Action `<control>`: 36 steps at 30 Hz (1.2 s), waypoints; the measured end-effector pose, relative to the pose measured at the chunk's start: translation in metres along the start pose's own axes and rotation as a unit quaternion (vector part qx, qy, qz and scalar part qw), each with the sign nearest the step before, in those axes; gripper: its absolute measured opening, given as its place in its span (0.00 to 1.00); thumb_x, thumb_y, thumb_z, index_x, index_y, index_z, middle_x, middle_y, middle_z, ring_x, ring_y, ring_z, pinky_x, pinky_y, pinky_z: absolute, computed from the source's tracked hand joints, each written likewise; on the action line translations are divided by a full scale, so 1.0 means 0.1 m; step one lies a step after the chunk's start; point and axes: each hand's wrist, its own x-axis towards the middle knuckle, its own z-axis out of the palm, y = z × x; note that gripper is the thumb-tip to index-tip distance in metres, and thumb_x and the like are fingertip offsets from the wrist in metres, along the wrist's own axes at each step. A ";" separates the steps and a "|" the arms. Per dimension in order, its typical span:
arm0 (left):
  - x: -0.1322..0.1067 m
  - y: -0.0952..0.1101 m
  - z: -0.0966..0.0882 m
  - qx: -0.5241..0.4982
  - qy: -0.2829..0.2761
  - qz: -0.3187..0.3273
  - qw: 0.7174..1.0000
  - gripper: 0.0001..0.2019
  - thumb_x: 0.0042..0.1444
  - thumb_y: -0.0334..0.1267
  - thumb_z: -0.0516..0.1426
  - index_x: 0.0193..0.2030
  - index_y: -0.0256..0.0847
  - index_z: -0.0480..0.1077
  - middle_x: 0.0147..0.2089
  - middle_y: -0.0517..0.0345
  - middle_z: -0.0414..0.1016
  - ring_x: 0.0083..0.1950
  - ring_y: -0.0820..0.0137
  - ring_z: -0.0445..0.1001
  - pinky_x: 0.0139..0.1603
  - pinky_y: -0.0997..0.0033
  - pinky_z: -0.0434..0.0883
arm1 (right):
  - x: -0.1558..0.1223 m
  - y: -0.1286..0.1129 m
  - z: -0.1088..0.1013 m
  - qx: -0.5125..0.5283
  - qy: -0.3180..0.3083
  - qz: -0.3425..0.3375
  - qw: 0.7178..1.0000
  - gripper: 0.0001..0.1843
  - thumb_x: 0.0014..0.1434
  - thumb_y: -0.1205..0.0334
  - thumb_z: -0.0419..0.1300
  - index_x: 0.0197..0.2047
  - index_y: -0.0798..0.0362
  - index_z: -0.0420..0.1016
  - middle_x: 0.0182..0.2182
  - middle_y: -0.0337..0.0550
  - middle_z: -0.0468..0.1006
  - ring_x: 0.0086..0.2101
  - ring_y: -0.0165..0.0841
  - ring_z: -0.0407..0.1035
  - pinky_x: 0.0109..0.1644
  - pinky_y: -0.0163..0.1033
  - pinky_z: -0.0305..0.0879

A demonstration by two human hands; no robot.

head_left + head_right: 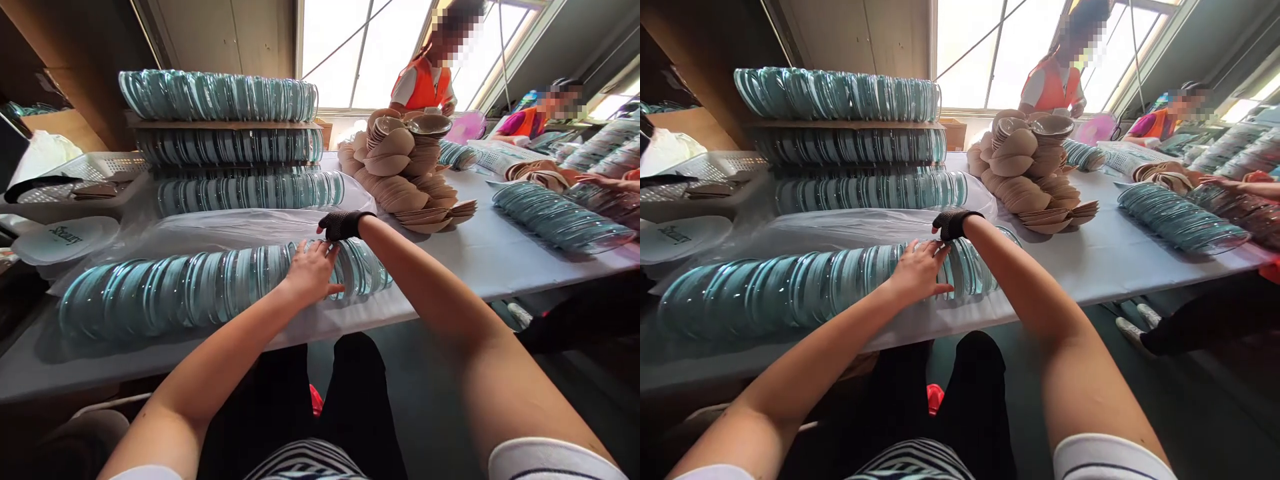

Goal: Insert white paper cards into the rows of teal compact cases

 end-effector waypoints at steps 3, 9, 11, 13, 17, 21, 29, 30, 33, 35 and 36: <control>-0.02 -0.05 -0.02 -0.005 -0.003 0.007 1.000 0.41 0.52 0.62 0.58 0.66 0.38 0.60 0.67 0.41 0.62 0.68 0.53 0.58 0.69 0.45 0.50 | 0.04 -0.05 0.00 0.011 -0.041 -0.019 0.999 0.31 0.50 0.71 0.59 0.59 0.56 0.73 0.40 0.44 0.81 0.37 0.32 0.73 0.38 0.31 0.64; -0.04 -0.20 -0.08 -0.015 -0.025 0.047 0.998 0.44 0.45 0.63 0.63 0.64 0.37 0.64 0.63 0.40 0.65 0.65 0.51 0.62 0.66 0.51 0.57 | 0.07 -0.18 0.01 -0.057 -0.026 -0.078 0.995 0.35 0.49 0.68 0.63 0.62 0.55 0.70 0.45 0.47 0.80 0.41 0.34 0.73 0.45 0.34 0.63; -0.03 -0.22 -0.09 -0.020 -0.021 0.050 0.998 0.44 0.44 0.63 0.64 0.63 0.36 0.65 0.63 0.40 0.66 0.64 0.51 0.62 0.65 0.53 0.58 | 0.06 -0.18 0.02 -0.071 -0.022 -0.097 0.992 0.33 0.49 0.68 0.63 0.61 0.55 0.71 0.43 0.46 0.81 0.40 0.35 0.74 0.45 0.34 0.63; -0.03 -0.22 -0.09 -0.025 -0.017 0.047 0.998 0.45 0.44 0.62 0.64 0.63 0.35 0.65 0.63 0.40 0.66 0.64 0.50 0.63 0.65 0.54 0.58 | 0.03 -0.18 0.03 -0.084 0.013 -0.096 0.992 0.29 0.50 0.68 0.62 0.58 0.54 0.75 0.42 0.45 0.82 0.40 0.35 0.74 0.44 0.34 0.63; -0.03 -0.21 -0.09 -0.036 -0.016 0.051 0.998 0.45 0.44 0.61 0.65 0.64 0.35 0.63 0.63 0.41 0.66 0.64 0.52 0.63 0.65 0.56 0.58 | -0.17 -0.14 0.09 -0.050 0.092 -0.093 0.990 0.20 0.51 0.67 0.60 0.47 0.54 0.81 0.37 0.43 0.83 0.37 0.34 0.75 0.41 0.33 0.64; -0.05 -0.17 -0.11 -0.038 -0.022 0.049 0.998 0.46 0.43 0.60 0.65 0.65 0.35 0.61 0.64 0.42 0.65 0.62 0.53 0.65 0.62 0.57 0.61 | -0.46 -0.03 0.26 0.009 0.188 -0.086 0.978 0.15 0.50 0.70 0.57 0.39 0.57 0.83 0.34 0.44 0.83 0.35 0.34 0.76 0.39 0.32 0.65; -0.05 -0.14 -0.13 -0.052 -0.057 0.037 0.996 0.49 0.44 0.61 0.64 0.68 0.37 0.55 0.68 0.44 0.60 0.64 0.56 0.64 0.63 0.60 0.60 | -0.62 0.06 0.45 0.055 0.261 -0.088 0.960 0.13 0.51 0.67 0.58 0.36 0.58 0.83 0.33 0.46 0.83 0.34 0.35 0.76 0.39 0.33 0.65; -0.04 -0.15 -0.13 -0.054 -0.064 0.030 0.996 0.50 0.44 0.62 0.64 0.68 0.37 0.54 0.69 0.43 0.59 0.66 0.55 0.62 0.64 0.60 0.59 | -0.60 0.07 0.44 0.055 0.258 -0.092 0.960 0.13 0.51 0.68 0.58 0.36 0.58 0.83 0.32 0.45 0.83 0.34 0.35 0.76 0.39 0.33 0.66; 0.02 -0.20 -0.13 -0.049 -0.082 0.023 0.995 0.51 0.41 0.64 0.64 0.68 0.38 0.54 0.69 0.42 0.58 0.69 0.52 0.56 0.65 0.56 0.57 | -0.56 0.09 0.40 0.061 0.252 -0.092 0.961 0.14 0.49 0.70 0.57 0.35 0.59 0.83 0.32 0.46 0.83 0.33 0.34 0.76 0.38 0.33 0.66; 0.07 -0.24 -0.14 -0.043 -0.095 0.029 0.994 0.51 0.39 0.64 0.64 0.67 0.38 0.56 0.67 0.41 0.62 0.68 0.50 0.57 0.64 0.53 0.57 | -0.56 0.11 0.39 0.061 0.250 -0.091 0.962 0.14 0.48 0.70 0.57 0.34 0.59 0.83 0.31 0.46 0.83 0.33 0.34 0.76 0.38 0.33 0.67; 0.08 -0.25 -0.15 -0.041 -0.102 0.034 0.993 0.51 0.39 0.64 0.64 0.66 0.38 0.57 0.65 0.41 0.64 0.67 0.50 0.58 0.63 0.52 0.57 | -0.57 0.11 0.38 0.064 0.248 -0.097 0.962 0.14 0.48 0.70 0.57 0.34 0.59 0.83 0.31 0.46 0.83 0.32 0.35 0.76 0.37 0.33 0.67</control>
